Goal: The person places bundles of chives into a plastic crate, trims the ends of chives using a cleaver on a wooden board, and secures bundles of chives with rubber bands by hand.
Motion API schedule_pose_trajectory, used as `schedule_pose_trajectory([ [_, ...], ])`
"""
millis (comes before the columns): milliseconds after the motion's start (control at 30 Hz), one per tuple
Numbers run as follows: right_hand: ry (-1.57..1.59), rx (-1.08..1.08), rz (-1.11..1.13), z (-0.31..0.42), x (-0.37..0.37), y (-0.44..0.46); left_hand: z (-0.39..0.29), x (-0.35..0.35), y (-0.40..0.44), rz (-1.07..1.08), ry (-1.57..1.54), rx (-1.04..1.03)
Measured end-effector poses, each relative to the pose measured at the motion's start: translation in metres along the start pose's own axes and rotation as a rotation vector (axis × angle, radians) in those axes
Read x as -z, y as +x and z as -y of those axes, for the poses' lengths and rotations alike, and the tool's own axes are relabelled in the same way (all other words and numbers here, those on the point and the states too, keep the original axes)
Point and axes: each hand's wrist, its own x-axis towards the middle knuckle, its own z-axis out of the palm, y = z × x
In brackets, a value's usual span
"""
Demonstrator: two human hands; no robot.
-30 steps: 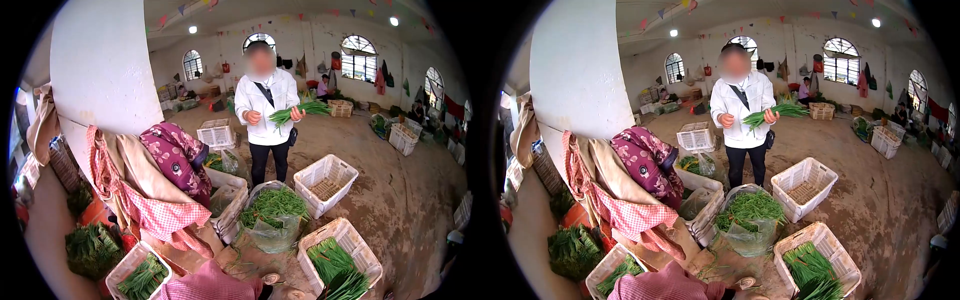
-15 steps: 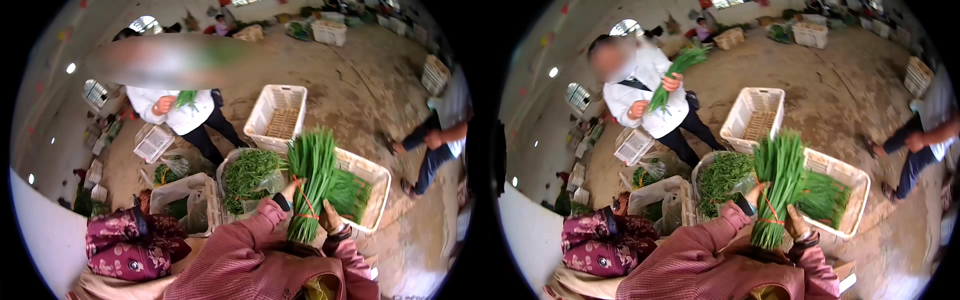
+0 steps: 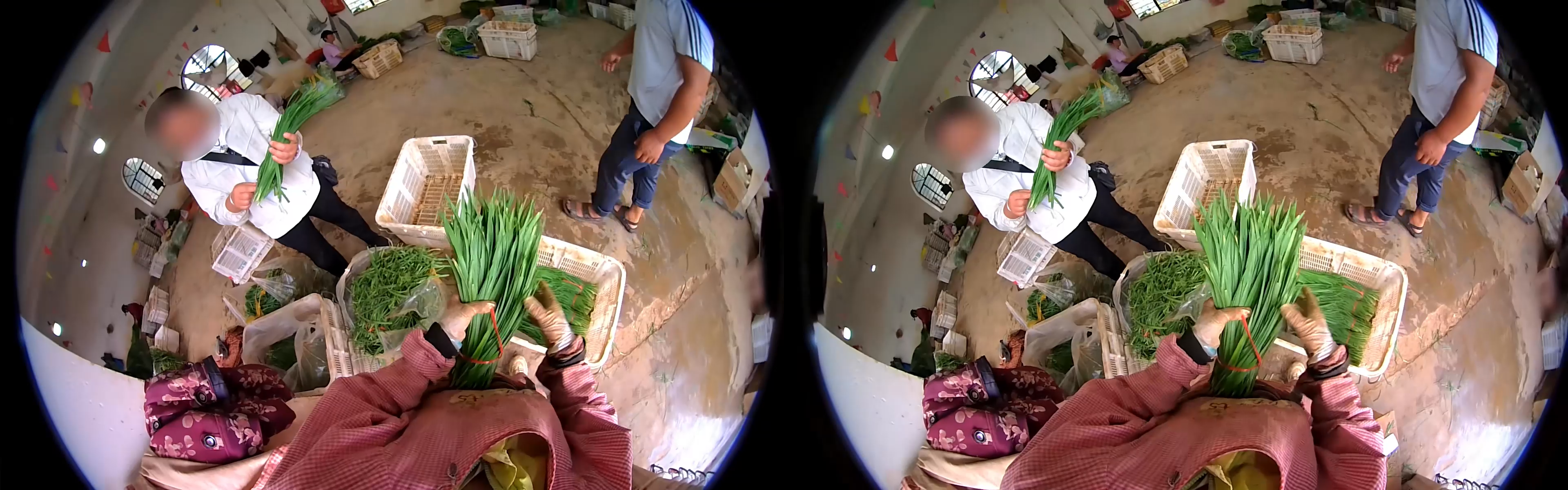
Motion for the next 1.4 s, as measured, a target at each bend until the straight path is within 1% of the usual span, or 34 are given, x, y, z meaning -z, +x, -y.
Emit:
schedule_pose_trajectory([
  [67, -0.246, 0.385, -0.112, 0.03, 0.04, 0.025, 0.004, -0.006, 0.001, 0.017, -0.015, 0.046],
  [100, -0.318, 0.519, -0.137, 0.065, 0.037, 0.022, -0.006, -0.02, -0.004, 0.03, 0.002, -0.01],
  [133, -0.39, 0.651, -0.163, 0.105, 0.031, 0.014, -0.006, -0.024, -0.002, 0.034, 0.005, -0.005],
  [200, -0.795, 0.94, -0.113, 0.15, 0.021, 0.014, -0.005, -0.031, 0.0, 0.083, 0.018, -0.007],
  [267, -1.019, 0.995, -0.05, 0.182, -0.002, 0.012, -0.007, -0.04, 0.004, 0.084, 0.045, 0.005],
  [300, -1.115, 0.987, 0.042, 0.184, -0.004, 0.025, -0.007, -0.044, 0.005, 0.082, 0.067, 0.014],
  [333, -1.154, 0.926, 0.133, 0.181, -0.005, 0.041, -0.007, -0.046, 0.006, 0.08, 0.073, 0.016],
  [400, -1.282, 0.773, 0.22, 0.176, -0.014, 0.057, -0.008, -0.049, 0.009, 0.135, 0.035, 0.019],
  [467, -1.309, 0.659, 0.326, 0.168, -0.018, 0.074, -0.005, -0.052, 0.012, 0.101, 0.063, 0.029],
  [533, -1.359, 0.599, 0.338, 0.169, -0.023, 0.077, -0.004, -0.054, 0.015, 0.123, 0.045, 0.047],
  [600, -1.368, 0.591, 0.339, 0.168, -0.024, 0.08, -0.005, -0.051, 0.016, 0.108, 0.048, 0.067],
  [667, -1.378, 0.58, 0.334, 0.164, -0.021, 0.085, -0.004, -0.049, 0.019, 0.145, 0.063, 0.049],
  [767, -1.4, 0.603, 0.325, 0.159, -0.014, 0.086, -0.009, -0.055, 0.024, 0.083, 0.062, 0.073],
  [800, -1.398, 0.592, 0.314, 0.159, -0.013, 0.081, -0.011, -0.053, 0.031, 0.092, 0.065, 0.084],
  [867, -1.556, 0.622, 0.153, 0.155, -0.006, 0.071, -0.021, -0.045, 0.048, 0.16, 0.217, 0.158],
  [900, -1.524, 0.72, 0.076, 0.142, 0.004, 0.068, -0.039, -0.049, 0.051, 0.18, 0.356, 0.216],
  [933, -1.523, 0.695, 0.054, 0.131, 0.01, 0.06, -0.057, -0.052, 0.053, 0.205, 0.498, 0.272],
  [967, -1.48, 0.711, -0.042, 0.119, 0.016, 0.048, -0.056, -0.041, 0.063, 0.234, 0.671, 0.273],
  [1000, -1.437, 0.722, -0.142, 0.105, 0.021, 0.036, -0.059, -0.035, 0.066, 0.401, 0.577, 0.327],
  [1033, -1.354, 0.809, -0.269, 0.081, 0.026, 0.025, -0.068, -0.044, 0.055, 0.431, 0.593, 0.382],
  [1067, -1.408, 0.798, -0.369, 0.061, 0.028, 0.009, -0.072, -0.056, 0.043, 0.463, 0.611, 0.439],
  [1100, -1.369, 0.731, -0.462, 0.038, 0.031, -0.007, -0.062, -0.061, 0.037, 0.586, 0.792, 0.426],
  [1133, -1.327, 0.662, -0.559, 0.015, 0.033, -0.022, -0.046, -0.057, 0.029, 0.597, 0.604, 0.672],
  [1200, -1.158, 0.508, -0.816, -0.024, 0.051, -0.052, 0.006, -0.044, 0.018, 0.692, 0.573, 0.636],
  [1233, -1.128, 0.382, -0.919, -0.039, 0.054, -0.071, 0.012, -0.048, 0.014, 0.756, 0.739, 0.333],
  [1267, -1.155, 0.264, -0.934, -0.048, 0.06, -0.091, 0.01, -0.053, 0.014, 0.824, 0.518, 0.656],
  [1333, -1.36, 0.328, -1.248, -0.102, 0.098, -0.119, 0.014, -0.043, 0.019, 0.871, 0.612, 0.741],
  [1367, -1.386, 0.195, -1.353, -0.122, 0.117, -0.147, 0.007, -0.044, 0.016, 0.841, 0.666, 0.88],
  [1400, -1.399, 0.062, -1.455, -0.142, 0.132, -0.173, 0.003, -0.044, 0.012, 0.844, 0.642, 0.859],
])
